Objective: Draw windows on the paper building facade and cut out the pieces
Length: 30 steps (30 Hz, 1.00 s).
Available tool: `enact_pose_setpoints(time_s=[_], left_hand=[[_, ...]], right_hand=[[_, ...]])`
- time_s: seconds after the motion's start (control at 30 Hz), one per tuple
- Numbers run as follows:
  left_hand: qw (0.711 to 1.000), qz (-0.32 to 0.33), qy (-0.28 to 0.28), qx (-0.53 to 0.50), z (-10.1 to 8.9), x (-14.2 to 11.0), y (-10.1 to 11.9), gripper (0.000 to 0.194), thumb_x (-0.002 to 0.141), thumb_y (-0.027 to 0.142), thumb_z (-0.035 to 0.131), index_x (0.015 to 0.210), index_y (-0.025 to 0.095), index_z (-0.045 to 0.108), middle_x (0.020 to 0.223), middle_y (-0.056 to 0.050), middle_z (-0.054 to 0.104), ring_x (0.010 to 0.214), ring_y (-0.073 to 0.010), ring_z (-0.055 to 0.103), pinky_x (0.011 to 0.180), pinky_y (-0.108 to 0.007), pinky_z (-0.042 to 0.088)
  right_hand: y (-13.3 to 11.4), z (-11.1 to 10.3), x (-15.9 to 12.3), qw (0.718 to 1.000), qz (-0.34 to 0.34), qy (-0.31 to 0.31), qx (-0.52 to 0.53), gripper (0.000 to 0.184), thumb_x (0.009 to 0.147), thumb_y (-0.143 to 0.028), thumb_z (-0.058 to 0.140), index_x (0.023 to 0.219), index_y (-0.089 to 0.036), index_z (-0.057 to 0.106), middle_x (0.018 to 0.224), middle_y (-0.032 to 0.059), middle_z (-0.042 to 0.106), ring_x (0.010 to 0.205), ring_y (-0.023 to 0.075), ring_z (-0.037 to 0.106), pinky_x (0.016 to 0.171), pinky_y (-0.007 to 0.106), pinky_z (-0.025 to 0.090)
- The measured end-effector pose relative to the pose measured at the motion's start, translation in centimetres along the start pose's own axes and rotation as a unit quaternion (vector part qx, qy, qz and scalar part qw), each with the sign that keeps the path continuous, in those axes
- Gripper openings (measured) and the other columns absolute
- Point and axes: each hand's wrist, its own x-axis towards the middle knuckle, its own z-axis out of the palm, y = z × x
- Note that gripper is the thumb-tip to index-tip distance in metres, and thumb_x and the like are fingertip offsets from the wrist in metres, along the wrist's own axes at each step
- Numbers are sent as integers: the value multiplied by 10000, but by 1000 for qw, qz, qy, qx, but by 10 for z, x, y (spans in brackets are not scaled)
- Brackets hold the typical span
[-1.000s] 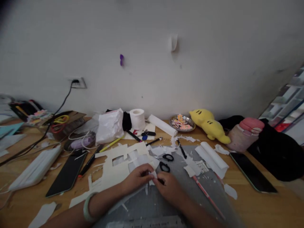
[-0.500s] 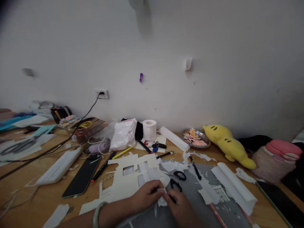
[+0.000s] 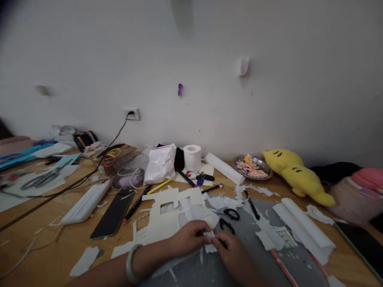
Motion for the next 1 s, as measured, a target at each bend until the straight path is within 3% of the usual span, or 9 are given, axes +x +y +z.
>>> enact_pose_setpoints(time_s=[0.1,0.3,0.7,0.87,1.0], left_hand=[[1000,6,-1,27,0,-1,2,105,726,228,590,789,147,614,727,19,532,714,-120,470,657,-192,342],[995,-23,-8,96,2,-2,8,132,757,273,530,721,151,566,668,28,497,668,-118,443,615,-198,331],[1000,6,12,19,3,-2,4,257,791,383,463,767,149,567,656,22,483,650,-122,430,641,-219,357],[999,-19,23,11,4,-1,2,244,746,336,537,889,145,583,596,54,392,585,-108,364,571,-211,318],[1000,-16,23,7,2,0,0,142,718,237,561,827,155,598,626,38,467,633,-121,415,621,-218,344]], right_hand=[[0,1,0,1000,-13,-1,-9,296,809,-384,390,582,-199,435,611,14,532,626,160,520,584,248,378],[2,2,-2,999,-28,6,-15,287,816,-335,387,570,-189,415,593,11,520,602,146,503,555,247,343],[1,6,-2,999,-25,27,-10,256,789,-301,460,563,-182,439,561,-13,504,560,123,467,514,228,318],[6,6,1,999,-23,27,12,253,803,-339,429,608,-183,471,582,-8,501,579,139,481,536,240,335],[4,5,-1,999,-34,32,3,239,799,-333,438,611,-191,477,598,-1,517,591,144,489,546,244,348]])
